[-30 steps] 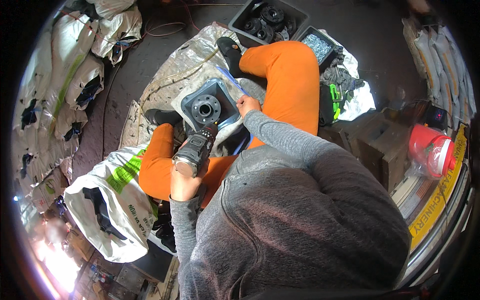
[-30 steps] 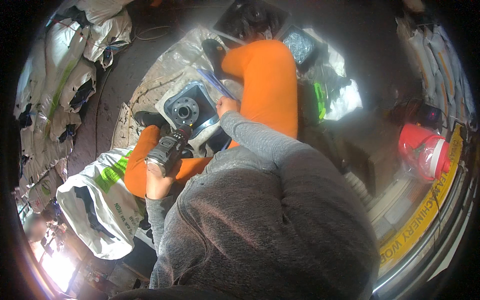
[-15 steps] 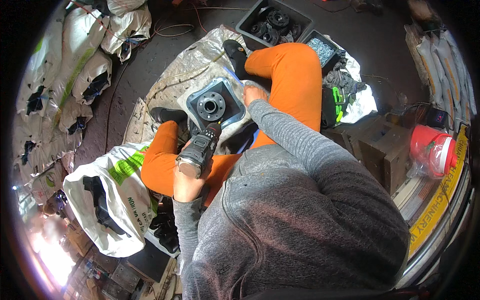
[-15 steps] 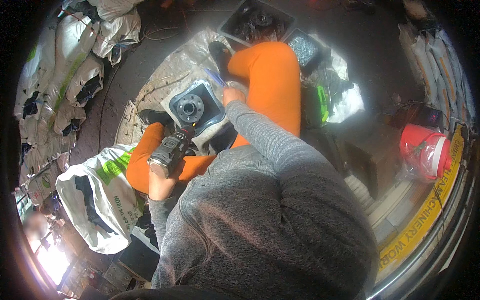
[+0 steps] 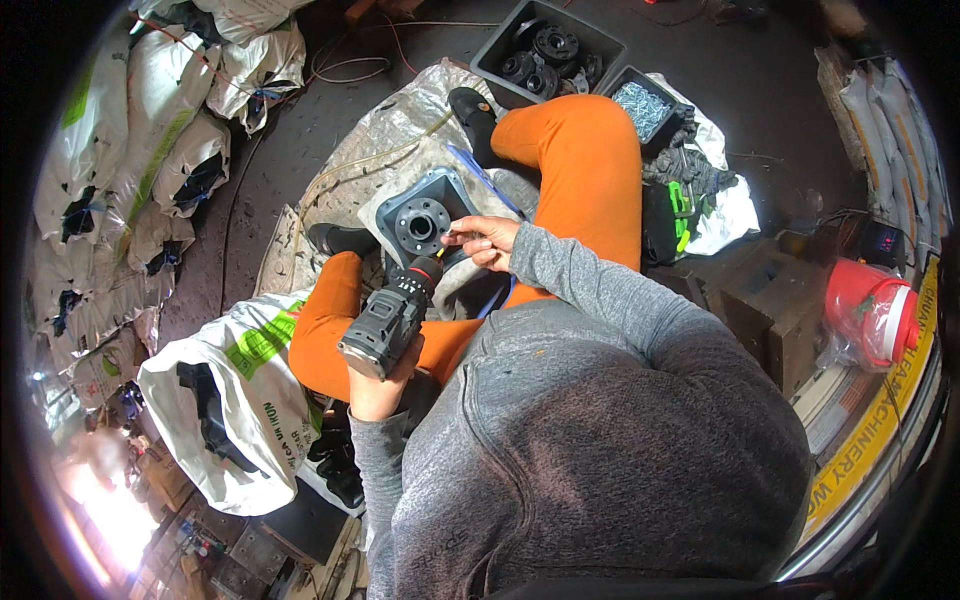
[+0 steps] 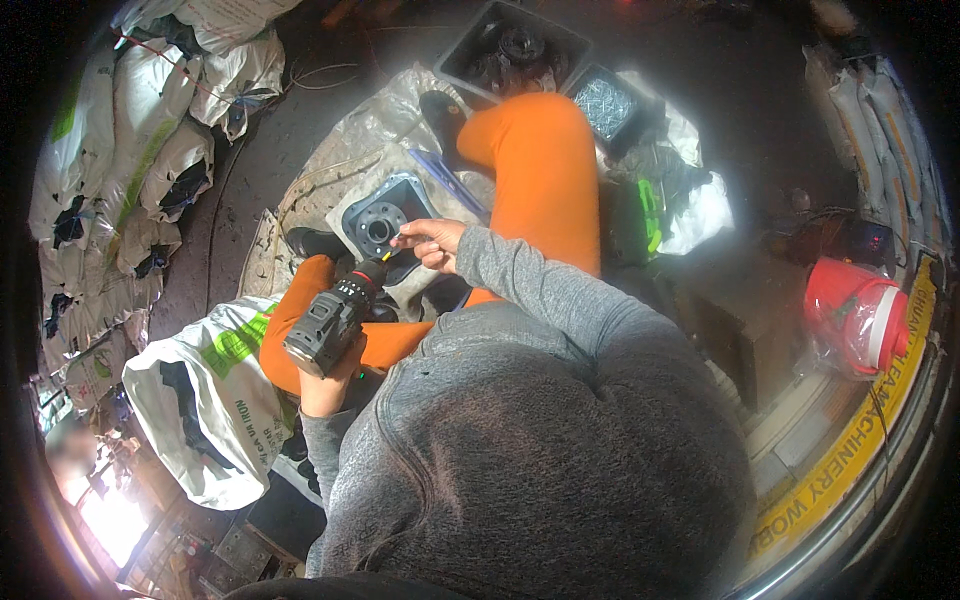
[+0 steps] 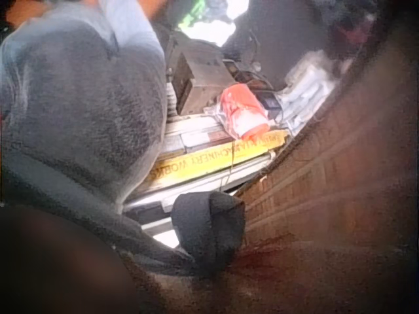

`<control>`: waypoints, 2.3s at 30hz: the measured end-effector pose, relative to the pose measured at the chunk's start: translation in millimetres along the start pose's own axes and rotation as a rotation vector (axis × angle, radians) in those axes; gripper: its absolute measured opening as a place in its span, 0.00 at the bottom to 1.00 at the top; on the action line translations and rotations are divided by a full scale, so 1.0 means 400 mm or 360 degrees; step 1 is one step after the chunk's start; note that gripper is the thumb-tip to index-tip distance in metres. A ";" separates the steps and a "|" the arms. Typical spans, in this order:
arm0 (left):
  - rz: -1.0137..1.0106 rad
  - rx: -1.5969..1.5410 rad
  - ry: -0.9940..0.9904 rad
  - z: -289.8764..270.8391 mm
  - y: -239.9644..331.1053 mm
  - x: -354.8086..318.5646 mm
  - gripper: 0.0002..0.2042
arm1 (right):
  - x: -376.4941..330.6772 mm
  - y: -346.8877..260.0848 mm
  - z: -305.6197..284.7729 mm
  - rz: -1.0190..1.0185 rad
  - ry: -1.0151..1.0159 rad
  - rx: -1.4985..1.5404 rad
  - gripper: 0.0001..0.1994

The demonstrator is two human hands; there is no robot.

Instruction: The person sits on the floor and uses a cordless impact driver to fasten screws into a black mechanical housing. They repeatedly pick up screws, align them, and drive them into place, then place the assembled unit into a white bag.

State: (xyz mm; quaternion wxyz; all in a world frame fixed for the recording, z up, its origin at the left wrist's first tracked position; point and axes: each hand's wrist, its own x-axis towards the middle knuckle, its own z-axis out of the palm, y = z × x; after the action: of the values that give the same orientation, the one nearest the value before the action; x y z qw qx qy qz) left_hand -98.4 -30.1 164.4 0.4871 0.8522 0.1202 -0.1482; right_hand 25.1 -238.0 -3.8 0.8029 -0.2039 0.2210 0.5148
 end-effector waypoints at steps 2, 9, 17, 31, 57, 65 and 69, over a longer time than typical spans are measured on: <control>0.0092 0.0027 0.0013 0.001 0.003 0.004 0.12 | 0.000 0.008 0.005 0.0078 -0.0115 0.0111 0.11; -0.0048 -0.0063 0.0014 -0.005 0.038 0.004 0.12 | 0.016 0.015 -0.009 0.0160 -0.0134 0.0334 0.12; -0.0106 0.0097 -0.0065 -0.007 0.070 0.013 0.15 | 0.013 0.022 -0.002 0.0220 -0.0029 0.0292 0.11; -0.0189 0.0104 0.0041 0.021 0.010 0.043 0.20 | 0.063 0.094 -0.049 0.0236 0.0075 0.0263 0.11; -0.0053 0.0759 -0.0338 0.035 0.036 0.244 0.28 | 0.198 0.119 -0.107 -0.0185 0.0741 -0.1470 0.17; -0.0066 0.0623 -0.0438 0.034 0.051 0.265 0.31 | 0.185 0.109 -0.095 -0.0209 0.0711 -0.1493 0.10; 0.0016 0.0746 -0.0446 0.031 0.053 0.259 0.31 | 0.203 0.125 -0.103 -0.0264 0.0647 -0.1333 0.16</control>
State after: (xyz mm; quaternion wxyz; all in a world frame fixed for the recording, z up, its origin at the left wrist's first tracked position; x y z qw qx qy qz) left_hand 3.7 -45.2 137.0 0.2892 0.9134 0.0099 -0.2862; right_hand 3.4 -181.6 -88.5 0.6303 -0.6239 0.1299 0.4433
